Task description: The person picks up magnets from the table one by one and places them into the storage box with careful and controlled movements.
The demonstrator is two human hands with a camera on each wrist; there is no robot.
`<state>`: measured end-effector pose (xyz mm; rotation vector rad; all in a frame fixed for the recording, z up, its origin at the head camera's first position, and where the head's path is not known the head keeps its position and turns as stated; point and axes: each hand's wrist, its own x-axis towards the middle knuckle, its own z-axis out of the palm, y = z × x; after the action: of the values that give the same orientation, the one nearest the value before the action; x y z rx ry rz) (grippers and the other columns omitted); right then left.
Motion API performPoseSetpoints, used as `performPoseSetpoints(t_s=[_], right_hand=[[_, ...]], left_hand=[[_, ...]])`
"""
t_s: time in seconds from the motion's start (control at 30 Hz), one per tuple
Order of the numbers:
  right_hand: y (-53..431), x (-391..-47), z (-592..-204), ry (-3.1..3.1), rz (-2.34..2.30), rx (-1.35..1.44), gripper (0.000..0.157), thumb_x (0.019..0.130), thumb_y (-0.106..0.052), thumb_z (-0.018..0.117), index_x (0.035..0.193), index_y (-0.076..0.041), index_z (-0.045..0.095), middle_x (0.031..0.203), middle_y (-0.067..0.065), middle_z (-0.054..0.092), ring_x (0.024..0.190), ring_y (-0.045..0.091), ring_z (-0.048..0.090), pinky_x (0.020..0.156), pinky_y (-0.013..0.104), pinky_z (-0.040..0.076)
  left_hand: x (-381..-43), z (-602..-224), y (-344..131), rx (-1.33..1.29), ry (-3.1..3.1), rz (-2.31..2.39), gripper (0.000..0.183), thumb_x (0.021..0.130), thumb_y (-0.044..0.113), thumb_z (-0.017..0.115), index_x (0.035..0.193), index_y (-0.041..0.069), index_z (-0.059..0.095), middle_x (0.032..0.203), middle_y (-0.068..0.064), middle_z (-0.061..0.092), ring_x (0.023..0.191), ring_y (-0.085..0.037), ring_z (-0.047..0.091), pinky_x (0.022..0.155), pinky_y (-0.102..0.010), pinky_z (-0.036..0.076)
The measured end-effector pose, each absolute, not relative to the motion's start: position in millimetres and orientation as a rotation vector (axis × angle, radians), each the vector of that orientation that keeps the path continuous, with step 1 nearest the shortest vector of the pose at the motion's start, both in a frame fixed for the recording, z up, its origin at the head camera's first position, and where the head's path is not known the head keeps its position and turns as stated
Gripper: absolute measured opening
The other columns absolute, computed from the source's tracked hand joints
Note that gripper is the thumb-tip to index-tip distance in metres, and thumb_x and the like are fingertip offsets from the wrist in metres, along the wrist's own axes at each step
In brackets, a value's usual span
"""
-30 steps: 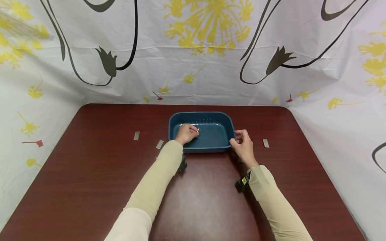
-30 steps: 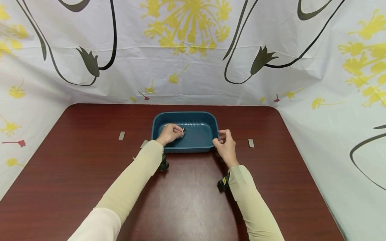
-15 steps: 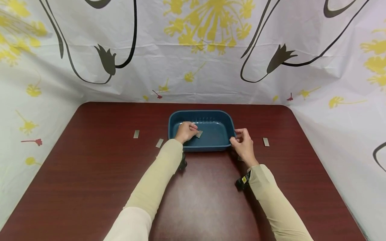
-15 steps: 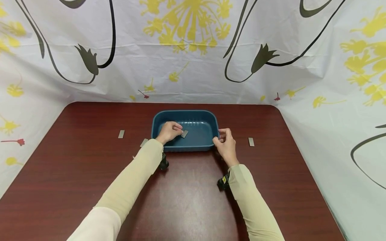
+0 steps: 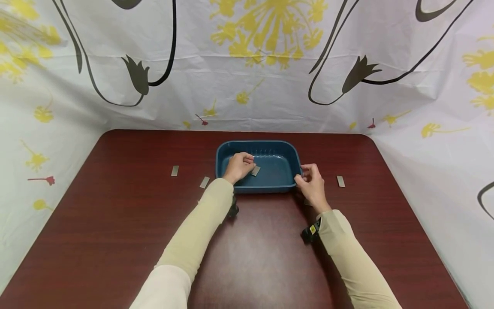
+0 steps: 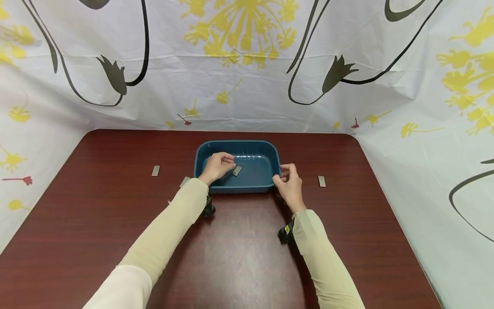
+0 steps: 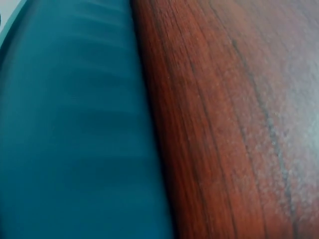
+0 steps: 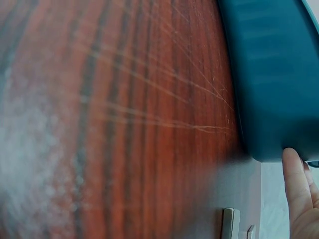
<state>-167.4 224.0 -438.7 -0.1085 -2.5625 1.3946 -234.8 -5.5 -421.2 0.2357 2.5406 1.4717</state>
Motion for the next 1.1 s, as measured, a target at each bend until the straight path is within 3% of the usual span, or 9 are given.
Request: performPoseSetpoints(t_s=[0.33, 0.7, 1.1], right_hand=[[227, -169, -439, -2.567, 1.367, -0.089, 0.033, 0.08, -0.008, 0.054, 0.112, -0.006, 0.047, 0.086, 0.012, 0.056, 0.066, 0.017, 0.055, 0.055, 0.022, 0.046], [228, -172, -445, -2.556, 1.327, -0.046, 0.032, 0.08, -0.012, 0.052, 0.111, -0.006, 0.047, 0.082, 0.007, 0.055, 0.062, 0.01, 0.053, 0.049, 0.028, 0.045], [225, -170, -442, -2.571, 1.352, -0.087, 0.033, 0.08, -0.01, 0.052, 0.112, -0.006, 0.047, 0.086, 0.014, 0.055, 0.064, 0.013, 0.055, 0.055, 0.028, 0.046]], left_hand=[[-228, -414, -5, 0.314, 2.541, 1.49, 0.031, 0.084, 0.011, 0.059, 0.113, 0.0, 0.057, 0.104, -0.01, 0.06, 0.094, -0.02, 0.057, 0.079, -0.031, 0.046], [-222, -406, -7, 0.305, 2.6, 1.582, 0.03, 0.082, 0.011, 0.062, 0.109, 0.0, 0.059, 0.099, -0.01, 0.062, 0.089, -0.019, 0.059, 0.077, -0.028, 0.047], [-214, -404, -18, 0.407, 2.607, 1.572, 0.029, 0.083, 0.012, 0.061, 0.11, 0.003, 0.059, 0.099, -0.008, 0.061, 0.088, -0.018, 0.059, 0.077, -0.03, 0.046]])
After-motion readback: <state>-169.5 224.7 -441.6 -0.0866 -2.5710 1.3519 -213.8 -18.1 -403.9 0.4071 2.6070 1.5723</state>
